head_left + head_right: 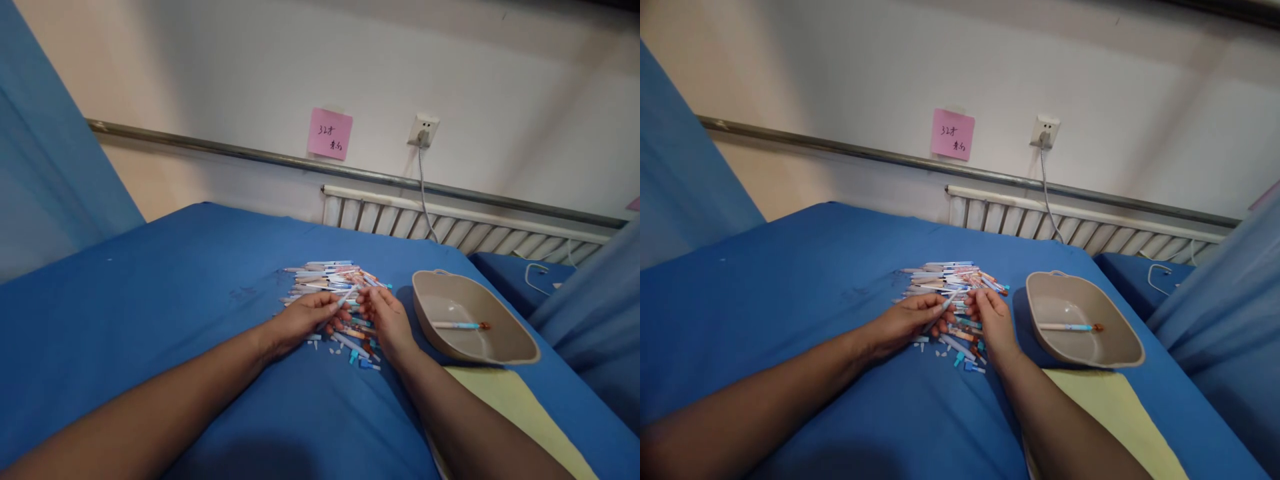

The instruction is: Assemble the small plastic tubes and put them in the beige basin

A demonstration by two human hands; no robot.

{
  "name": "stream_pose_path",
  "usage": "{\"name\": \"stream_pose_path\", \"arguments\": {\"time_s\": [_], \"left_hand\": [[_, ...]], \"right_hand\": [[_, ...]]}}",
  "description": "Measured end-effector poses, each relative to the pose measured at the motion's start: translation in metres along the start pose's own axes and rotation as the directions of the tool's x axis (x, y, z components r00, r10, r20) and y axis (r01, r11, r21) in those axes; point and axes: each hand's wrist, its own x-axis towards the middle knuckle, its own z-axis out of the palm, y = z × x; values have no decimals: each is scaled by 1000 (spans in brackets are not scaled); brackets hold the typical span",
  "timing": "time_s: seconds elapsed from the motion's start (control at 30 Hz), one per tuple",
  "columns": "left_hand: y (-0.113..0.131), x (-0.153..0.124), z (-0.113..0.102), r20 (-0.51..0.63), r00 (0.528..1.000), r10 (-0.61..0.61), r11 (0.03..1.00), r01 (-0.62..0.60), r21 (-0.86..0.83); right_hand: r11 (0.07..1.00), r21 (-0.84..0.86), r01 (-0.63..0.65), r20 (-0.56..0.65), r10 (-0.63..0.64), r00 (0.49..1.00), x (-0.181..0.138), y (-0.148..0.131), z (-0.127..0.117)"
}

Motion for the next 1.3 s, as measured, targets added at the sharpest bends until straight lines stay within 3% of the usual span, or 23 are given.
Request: {"name": "stream_pose_path", "arguments": {"time_s": [0.1, 0.27, 0.37, 0.5, 0.63, 0.77, 0.97, 1.3], "left_hand": [[6, -2, -7, -111, 994, 17, 994, -28, -103], [10, -20, -21, -202, 979, -3, 995, -18, -101], [9, -33, -30, -254, 967, -31, 992, -1, -124], [10, -42, -37, -304, 952, -25, 986, -28, -166], [9, -42, -38, -270, 962, -51, 984, 2, -179], [4, -40, -38, -212, 975, -63, 980, 20, -198], [1, -39, -37, -187, 979, -74, 973, 30, -230], [-4, -40, -34, -112, 991, -75, 972, 48, -229]], "right_hand": [[968, -236, 85, 58, -73, 996, 2, 4, -3], [866, -464, 186, 284, -53, 957, -3, 12, -1], [772, -580, 259, 349, -52, 936, -7, 14, -1], [535, -750, 390, 442, -34, 896, -13, 3, 0], [278, -845, 457, 488, 52, 871, -20, -11, 3], [130, -869, 478, 493, 137, 859, -23, -20, 6], [42, -852, 521, 519, 195, 833, -25, -26, 6], [50, -849, 526, 522, 230, 821, -27, -25, 5]]}}
